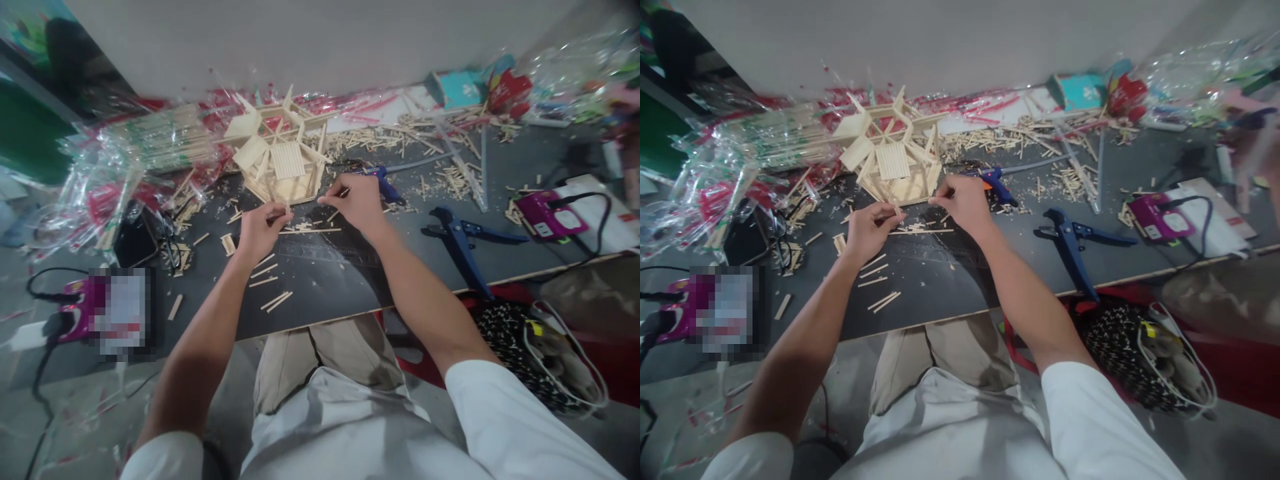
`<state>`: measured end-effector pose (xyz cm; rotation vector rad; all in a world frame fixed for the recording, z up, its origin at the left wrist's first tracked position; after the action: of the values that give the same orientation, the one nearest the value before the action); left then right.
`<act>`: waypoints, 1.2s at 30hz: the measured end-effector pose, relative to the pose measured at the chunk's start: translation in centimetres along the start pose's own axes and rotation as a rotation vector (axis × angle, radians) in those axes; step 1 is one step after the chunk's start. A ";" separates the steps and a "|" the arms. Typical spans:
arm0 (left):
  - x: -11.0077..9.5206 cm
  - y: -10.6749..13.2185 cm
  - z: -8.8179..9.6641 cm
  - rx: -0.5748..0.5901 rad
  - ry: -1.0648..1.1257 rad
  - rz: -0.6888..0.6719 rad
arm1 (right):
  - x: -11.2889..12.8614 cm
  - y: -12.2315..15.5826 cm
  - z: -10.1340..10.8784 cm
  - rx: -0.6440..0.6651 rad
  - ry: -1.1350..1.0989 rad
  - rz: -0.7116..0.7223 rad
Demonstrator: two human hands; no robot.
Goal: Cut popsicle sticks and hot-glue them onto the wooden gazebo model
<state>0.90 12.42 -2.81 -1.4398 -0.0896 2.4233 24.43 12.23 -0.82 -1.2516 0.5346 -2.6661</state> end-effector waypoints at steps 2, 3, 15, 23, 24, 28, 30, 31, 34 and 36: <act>-0.1 0.0 0.0 -0.001 -0.004 -0.008 | -0.1 0.0 -0.1 -0.001 -0.005 0.001; -0.2 0.0 0.0 0.001 -0.003 -0.013 | -0.1 0.0 -0.1 0.008 -0.012 0.007; -1.3 0.4 0.4 -0.069 0.017 -0.014 | -0.1 0.0 -0.1 -0.042 -0.037 0.070; -1.1 0.5 0.9 -0.095 0.010 -0.004 | 0.4 0.0 -0.5 0.074 0.031 0.213; -1.0 0.5 0.9 -0.095 0.012 -0.001 | 0.4 0.0 -0.5 0.071 0.028 0.223; -1.0 0.4 0.7 -0.076 0.040 0.018 | 0.5 0.1 -0.2 0.009 0.037 0.226; -0.9 0.4 0.5 -0.057 0.055 0.026 | 0.8 0.2 -0.2 -0.007 0.020 0.216; -0.9 0.4 0.4 -0.045 0.060 0.030 | 1.1 0.3 -0.3 -0.004 0.002 0.219; -0.7 0.3 0.1 -0.012 0.052 0.026 | 2.0 0.6 -1.2 0.044 -0.060 0.237; -0.7 0.3 0.0 0.011 0.029 0.001 | 2.8 0.9 -2.3 0.105 -0.093 0.257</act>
<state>1.14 11.92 -2.29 -1.4701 -0.0686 2.3990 20.84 11.22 -0.54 -1.1834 0.4978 -2.3800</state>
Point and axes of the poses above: each hand's wrist, its own y-axis away from the middle knuckle, its own z-axis out of the back of the hand, x = y × z, the point moved 5 cm from there along -y, towards the middle knuckle, and after that the axes turned 2 degrees about z, right-handed, at the moved point
